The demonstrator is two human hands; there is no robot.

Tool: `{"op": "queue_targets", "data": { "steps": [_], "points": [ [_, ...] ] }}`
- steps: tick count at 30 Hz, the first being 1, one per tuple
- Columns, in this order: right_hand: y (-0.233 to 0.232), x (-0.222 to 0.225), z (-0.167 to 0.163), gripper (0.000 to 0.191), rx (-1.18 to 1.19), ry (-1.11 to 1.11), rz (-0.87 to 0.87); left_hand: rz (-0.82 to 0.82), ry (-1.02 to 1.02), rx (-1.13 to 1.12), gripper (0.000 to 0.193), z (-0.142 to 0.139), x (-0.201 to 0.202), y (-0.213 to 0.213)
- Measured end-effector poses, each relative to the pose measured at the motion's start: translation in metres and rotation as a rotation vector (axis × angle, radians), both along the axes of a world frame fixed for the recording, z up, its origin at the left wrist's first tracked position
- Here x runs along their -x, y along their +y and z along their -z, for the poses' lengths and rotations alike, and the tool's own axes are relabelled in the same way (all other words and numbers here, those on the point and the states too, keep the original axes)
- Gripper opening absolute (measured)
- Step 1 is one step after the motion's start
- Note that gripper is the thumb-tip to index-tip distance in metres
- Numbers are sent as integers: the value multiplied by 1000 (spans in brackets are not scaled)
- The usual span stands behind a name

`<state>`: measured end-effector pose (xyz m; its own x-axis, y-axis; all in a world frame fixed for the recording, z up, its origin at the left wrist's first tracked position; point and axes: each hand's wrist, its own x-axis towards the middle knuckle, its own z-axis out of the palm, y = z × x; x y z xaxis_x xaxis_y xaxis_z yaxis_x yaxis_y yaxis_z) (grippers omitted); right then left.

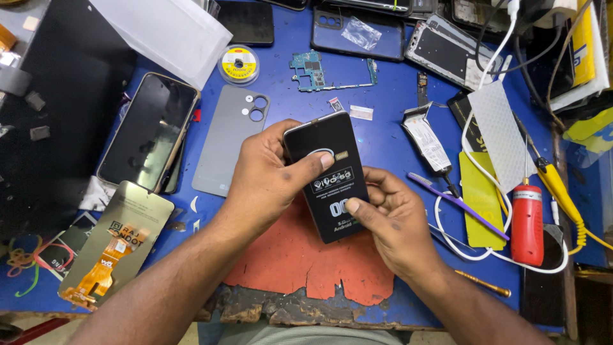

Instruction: The person reassembles a smartphone by placing the back cover onto the chassis, aligning and pressing the edges, and using a screwdriver to fasten screws. They also handle a camera module and other internal components during the process.

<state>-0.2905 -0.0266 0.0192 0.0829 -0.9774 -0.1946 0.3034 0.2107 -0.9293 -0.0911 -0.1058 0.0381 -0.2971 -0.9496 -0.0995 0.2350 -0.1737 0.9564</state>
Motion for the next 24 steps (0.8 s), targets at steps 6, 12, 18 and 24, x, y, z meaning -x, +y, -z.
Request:
{"op": "queue_targets", "data": {
  "steps": [6, 12, 18, 24],
  "points": [
    [0, 3, -1, 39, -45, 29, -96, 78, -53, -35, 21, -1, -2, 0],
    [1, 3, -2, 37, -79, 63, -73, 90, 47, -65, 17, -2, -3, 0],
    [0, 2, -3, 37, -53, 31, -49, 69, 88, 9, 17, -5, -5, 1],
    [0, 3, -1, 37, -50, 12, -50, 72, 56, 43, 18, -5, -7, 3]
  ]
}}
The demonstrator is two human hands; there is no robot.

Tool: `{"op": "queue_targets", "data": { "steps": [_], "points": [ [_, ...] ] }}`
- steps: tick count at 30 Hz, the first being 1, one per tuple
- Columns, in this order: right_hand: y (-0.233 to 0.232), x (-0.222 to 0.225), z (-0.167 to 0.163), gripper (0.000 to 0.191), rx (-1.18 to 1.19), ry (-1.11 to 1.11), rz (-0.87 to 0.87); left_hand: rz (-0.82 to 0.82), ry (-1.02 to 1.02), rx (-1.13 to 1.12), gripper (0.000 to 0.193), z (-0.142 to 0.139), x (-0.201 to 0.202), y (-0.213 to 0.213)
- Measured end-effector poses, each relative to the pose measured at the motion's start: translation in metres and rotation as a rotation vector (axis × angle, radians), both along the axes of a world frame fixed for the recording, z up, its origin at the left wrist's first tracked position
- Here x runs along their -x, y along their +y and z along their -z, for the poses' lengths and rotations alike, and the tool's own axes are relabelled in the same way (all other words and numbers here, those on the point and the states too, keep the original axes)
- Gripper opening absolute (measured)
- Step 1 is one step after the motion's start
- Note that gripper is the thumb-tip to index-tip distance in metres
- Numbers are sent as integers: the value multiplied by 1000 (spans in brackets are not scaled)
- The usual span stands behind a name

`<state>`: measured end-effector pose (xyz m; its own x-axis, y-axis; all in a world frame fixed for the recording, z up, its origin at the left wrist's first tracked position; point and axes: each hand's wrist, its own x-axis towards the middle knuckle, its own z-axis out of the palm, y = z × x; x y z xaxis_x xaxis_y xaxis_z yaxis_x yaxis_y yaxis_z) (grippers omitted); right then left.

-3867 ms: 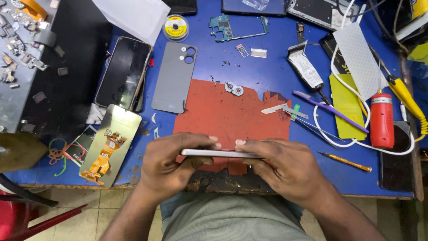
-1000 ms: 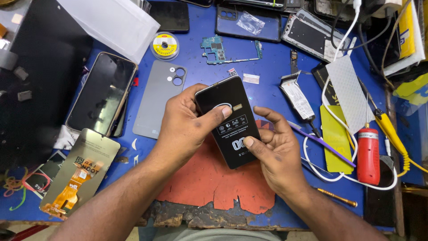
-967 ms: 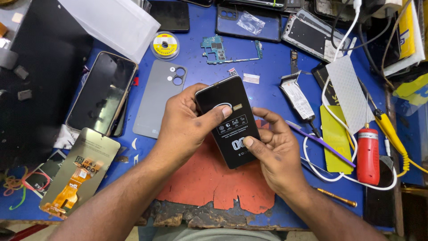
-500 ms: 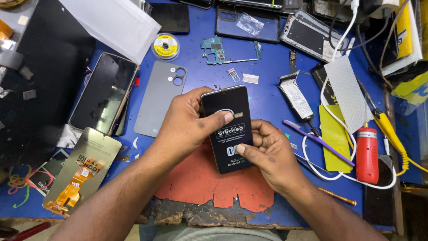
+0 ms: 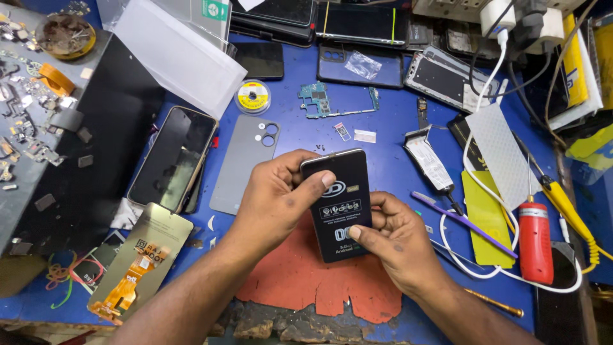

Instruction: The person reassembles a smartphone by placing the back cover onto the chassis, aligning and pressing the edges, and using a screwdriver to fasten screws. They also handle a camera module and other internal components during the process.

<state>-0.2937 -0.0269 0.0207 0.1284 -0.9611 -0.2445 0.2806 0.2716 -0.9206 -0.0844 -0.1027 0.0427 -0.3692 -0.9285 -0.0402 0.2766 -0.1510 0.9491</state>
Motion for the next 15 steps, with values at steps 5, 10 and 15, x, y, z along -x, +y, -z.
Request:
{"op": "queue_targets", "data": {
  "steps": [5, 10, 15],
  "points": [
    [0, 1, 1, 37, 0, 34, 3, 6, -20, 17, 19, -1, -1, 2],
    [0, 7, -6, 36, 132, 159, -30, 42, 13, 70, 22, -13, -3, 3],
    [5, 18, -18, 36, 285, 355, -112, 106, -99, 327, 39, -28, -12, 5]
  ]
}}
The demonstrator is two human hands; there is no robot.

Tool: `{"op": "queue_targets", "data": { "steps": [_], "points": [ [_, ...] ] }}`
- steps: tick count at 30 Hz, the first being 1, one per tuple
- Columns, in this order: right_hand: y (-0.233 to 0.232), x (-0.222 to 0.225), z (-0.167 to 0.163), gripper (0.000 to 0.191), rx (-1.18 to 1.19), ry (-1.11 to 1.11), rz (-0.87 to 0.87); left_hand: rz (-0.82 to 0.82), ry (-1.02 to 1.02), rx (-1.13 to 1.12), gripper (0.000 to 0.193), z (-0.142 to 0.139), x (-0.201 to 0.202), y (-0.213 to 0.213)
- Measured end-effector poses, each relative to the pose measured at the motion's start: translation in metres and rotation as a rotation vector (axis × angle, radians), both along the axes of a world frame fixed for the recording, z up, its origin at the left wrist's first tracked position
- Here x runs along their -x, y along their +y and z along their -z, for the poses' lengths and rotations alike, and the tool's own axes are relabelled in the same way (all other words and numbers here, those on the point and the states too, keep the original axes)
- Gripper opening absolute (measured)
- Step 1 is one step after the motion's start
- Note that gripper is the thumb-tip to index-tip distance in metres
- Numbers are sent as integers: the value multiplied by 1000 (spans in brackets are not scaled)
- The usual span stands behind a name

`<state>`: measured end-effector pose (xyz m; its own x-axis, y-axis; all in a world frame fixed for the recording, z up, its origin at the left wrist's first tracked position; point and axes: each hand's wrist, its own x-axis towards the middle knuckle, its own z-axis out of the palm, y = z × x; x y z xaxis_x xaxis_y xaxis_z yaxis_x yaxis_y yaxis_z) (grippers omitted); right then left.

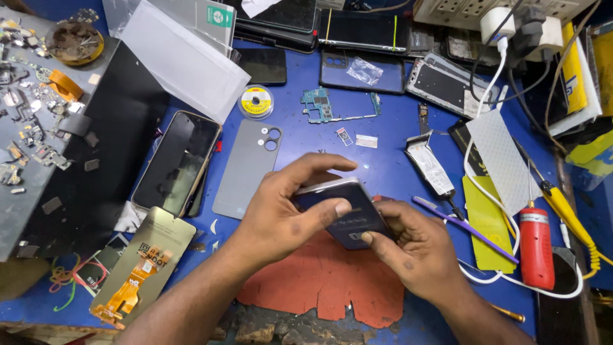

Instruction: The person reassembles a smartphone by placing the back cover onto the chassis, aligning and pressing the edges, and using a screwdriver to fasten screws. They also handle a camera module and other internal components during the process.

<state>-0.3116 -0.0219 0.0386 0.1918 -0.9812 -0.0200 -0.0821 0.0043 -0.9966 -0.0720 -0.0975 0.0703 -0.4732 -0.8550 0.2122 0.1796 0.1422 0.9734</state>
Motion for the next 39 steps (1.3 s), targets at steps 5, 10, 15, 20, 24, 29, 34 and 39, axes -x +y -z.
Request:
{"op": "queue_targets", "data": {
  "steps": [5, 10, 15, 20, 24, 29, 34, 39],
  "points": [
    [3, 2, 1, 34, -54, 42, -22, -12, -74, 14, 30, 2, 3, 3],
    [-3, 6, 2, 34, -138, -58, -33, -54, -7, -84, 29, 10, 7, 4],
    [-1, 7, -20, 35, 29, 57, 17, -23, 26, 98, 36, 2, 2, 7],
    [30, -5, -53, 26, 443, 743, 158, -205, 354, 166, 28, -17, -31, 18],
    [40, -25, -49, 27, 948, 1012, -152, -361, 283, 223, 21, -26, -51, 52],
    [52, -38, -31, 33, 978, 1156, -170, -361, -126, 323, 23, -15, -54, 83],
    [61, -38, -20, 35, 926, 1143, -195, -234, -413, 391, 40, 8, -44, 94],
    [69, -34, -19, 46, 722, 1087, -255, -100, -592, 457, 67, 25, -32, 96]
  ]
}}
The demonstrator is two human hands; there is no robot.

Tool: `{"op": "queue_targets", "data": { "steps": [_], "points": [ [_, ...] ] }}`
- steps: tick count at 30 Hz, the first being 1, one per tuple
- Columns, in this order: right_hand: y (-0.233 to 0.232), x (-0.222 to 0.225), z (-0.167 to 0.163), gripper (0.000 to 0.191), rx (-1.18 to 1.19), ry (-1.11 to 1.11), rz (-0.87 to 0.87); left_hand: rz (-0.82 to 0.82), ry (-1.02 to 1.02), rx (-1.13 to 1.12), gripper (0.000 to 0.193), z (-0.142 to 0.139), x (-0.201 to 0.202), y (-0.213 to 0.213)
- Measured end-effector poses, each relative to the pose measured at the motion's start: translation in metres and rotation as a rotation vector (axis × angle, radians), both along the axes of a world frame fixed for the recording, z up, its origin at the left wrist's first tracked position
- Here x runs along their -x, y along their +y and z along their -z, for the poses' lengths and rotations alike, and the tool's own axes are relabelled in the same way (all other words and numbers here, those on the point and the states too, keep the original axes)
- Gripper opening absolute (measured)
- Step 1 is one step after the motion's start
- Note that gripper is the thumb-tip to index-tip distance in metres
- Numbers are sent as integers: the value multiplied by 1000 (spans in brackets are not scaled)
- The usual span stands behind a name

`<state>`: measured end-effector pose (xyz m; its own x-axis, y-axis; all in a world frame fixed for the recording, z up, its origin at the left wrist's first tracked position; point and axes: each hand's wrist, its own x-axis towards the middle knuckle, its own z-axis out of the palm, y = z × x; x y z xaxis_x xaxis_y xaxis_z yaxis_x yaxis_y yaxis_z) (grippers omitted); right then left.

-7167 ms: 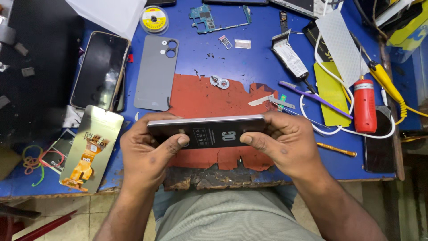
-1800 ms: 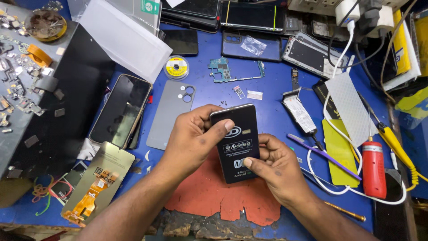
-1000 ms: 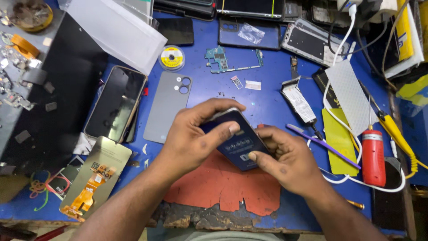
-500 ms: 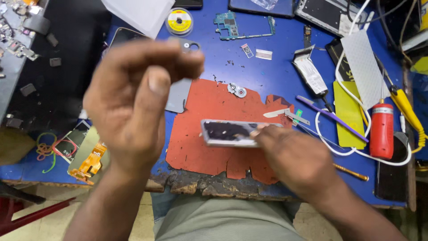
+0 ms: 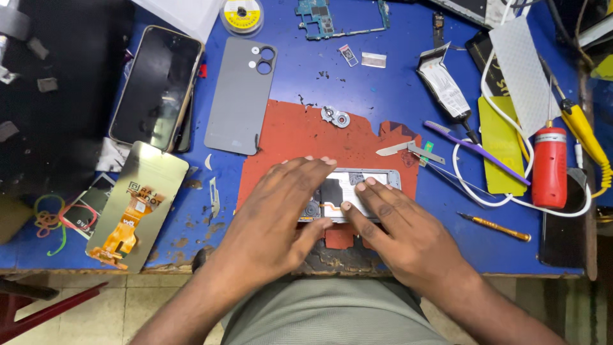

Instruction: The person reassembles a smartphone by placing the back cover onto the chassis, aligning and pressing the edges, and using a screwdriver to fasten screws. They also handle a camera module and other internal components during the process.

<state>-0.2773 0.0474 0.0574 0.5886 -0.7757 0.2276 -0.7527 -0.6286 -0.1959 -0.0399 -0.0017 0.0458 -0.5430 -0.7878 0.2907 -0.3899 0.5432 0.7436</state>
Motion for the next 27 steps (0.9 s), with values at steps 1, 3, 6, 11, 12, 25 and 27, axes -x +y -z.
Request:
{"op": "queue_targets", "data": {
  "steps": [1, 3, 6, 11, 12, 25, 27],
  "points": [
    [1, 0, 1, 47, -17, -10, 9, 15, -21, -9, 70, 2, 2, 0],
    [3, 1, 2, 49, -56, -31, 31, 34, -47, -29, 73, 4, 5, 0],
    [4, 1, 6, 48, -82, -44, 40, 38, -58, -56, 74, 6, 8, -1],
    [4, 2, 12, 51, -114, -78, 69, 21, -78, -145, 81, 7, 10, -4],
    [4, 3, 13, 52, -116, -88, 73, 18, -75, -148, 81, 7, 10, -5],
    [-1, 54, -5, 54, -191, -404, 407, 14, -156, -94, 78, 8, 20, -7],
    [-5, 55, -6, 69, -268, -340, 284, 12, -159, -109, 78, 8, 21, -7]
  ]
}}
